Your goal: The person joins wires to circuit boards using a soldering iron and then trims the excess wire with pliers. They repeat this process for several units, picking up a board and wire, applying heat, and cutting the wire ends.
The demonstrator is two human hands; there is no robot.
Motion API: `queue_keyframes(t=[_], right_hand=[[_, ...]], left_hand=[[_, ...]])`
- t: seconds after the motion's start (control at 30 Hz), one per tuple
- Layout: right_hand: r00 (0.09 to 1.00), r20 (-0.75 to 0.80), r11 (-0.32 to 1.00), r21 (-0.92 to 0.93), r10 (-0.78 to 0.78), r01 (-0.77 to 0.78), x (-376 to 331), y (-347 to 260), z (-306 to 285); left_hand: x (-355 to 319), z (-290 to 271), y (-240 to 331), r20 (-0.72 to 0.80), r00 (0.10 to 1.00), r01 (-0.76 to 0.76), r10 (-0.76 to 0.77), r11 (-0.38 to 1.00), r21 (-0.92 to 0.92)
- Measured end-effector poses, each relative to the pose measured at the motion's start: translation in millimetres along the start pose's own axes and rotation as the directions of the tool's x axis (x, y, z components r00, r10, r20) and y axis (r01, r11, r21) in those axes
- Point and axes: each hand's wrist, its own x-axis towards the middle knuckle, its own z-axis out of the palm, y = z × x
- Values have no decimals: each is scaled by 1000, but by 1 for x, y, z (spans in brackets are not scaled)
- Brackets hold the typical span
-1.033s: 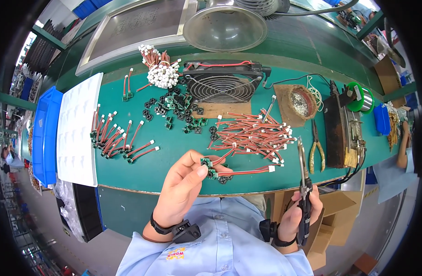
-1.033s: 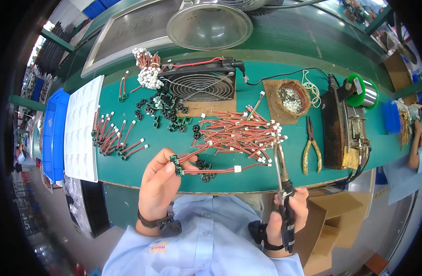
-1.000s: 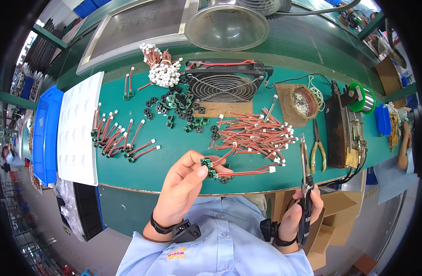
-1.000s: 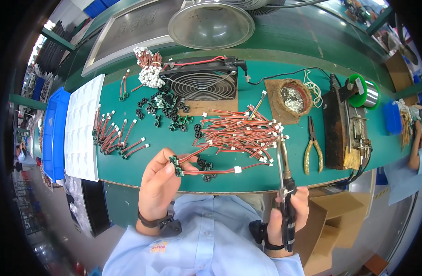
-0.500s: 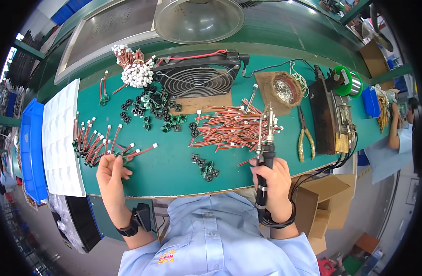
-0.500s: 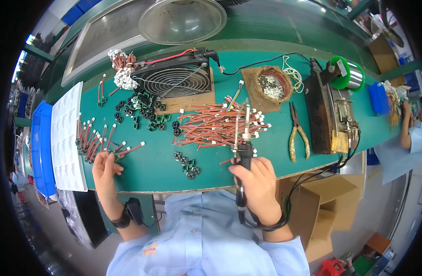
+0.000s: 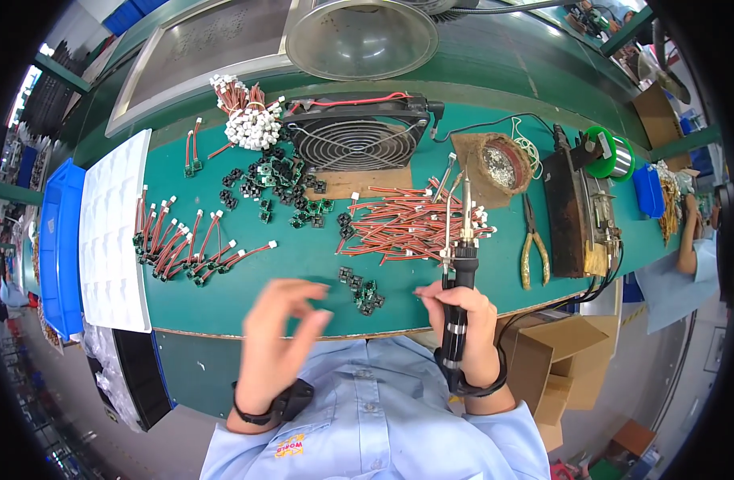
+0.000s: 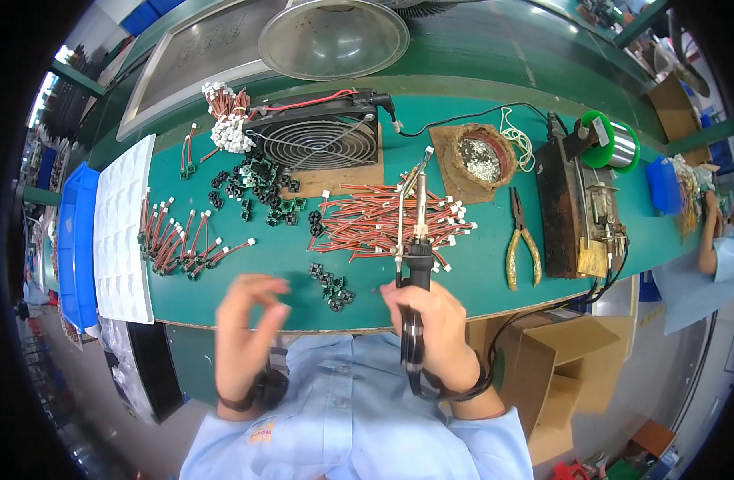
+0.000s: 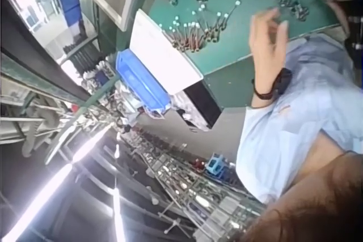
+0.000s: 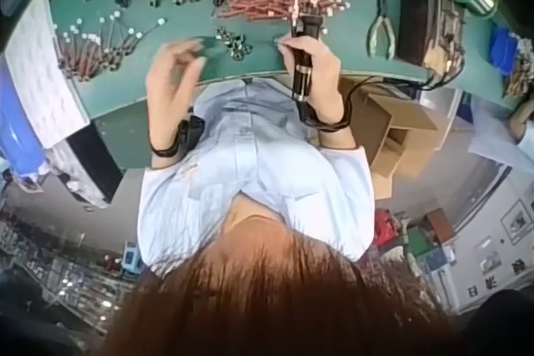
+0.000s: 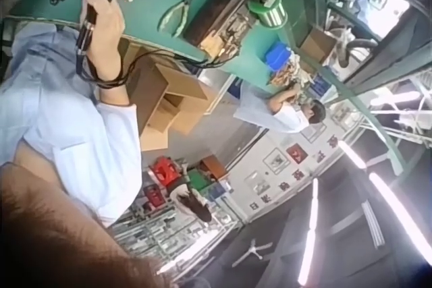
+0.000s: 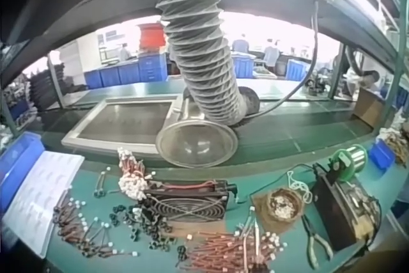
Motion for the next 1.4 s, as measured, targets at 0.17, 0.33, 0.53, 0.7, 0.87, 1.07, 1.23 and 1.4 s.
queue_keyframes(t=[0.17,0.33,0.53,0.7,0.87,1.07,1.23,1.4], right_hand=[[985,168,985,171,-39,9,3,-28,-10],[971,200,988,112,-128,107,3,-32,-13],[992,72,982,167,-102,89,-2,-32,-7],[993,106,970,234,42,-66,4,-42,-12],[978,161,946,275,132,-173,3,-48,-13],[975,164,941,280,150,-192,3,-49,-15],[973,160,949,241,167,-202,3,-52,-18],[971,171,957,212,165,-200,7,-53,-22]], left_hand=[[7,27,24,323,924,296,-203,915,-273],[5,41,17,465,871,337,-156,879,-336],[5,45,19,243,966,-21,92,959,-281],[5,43,23,197,959,-154,204,958,-242],[5,39,25,189,956,-178,225,956,-235],[5,37,27,183,960,-171,213,961,-219],[4,36,27,159,958,-211,238,963,-169],[5,36,27,172,948,-246,267,960,-135]])
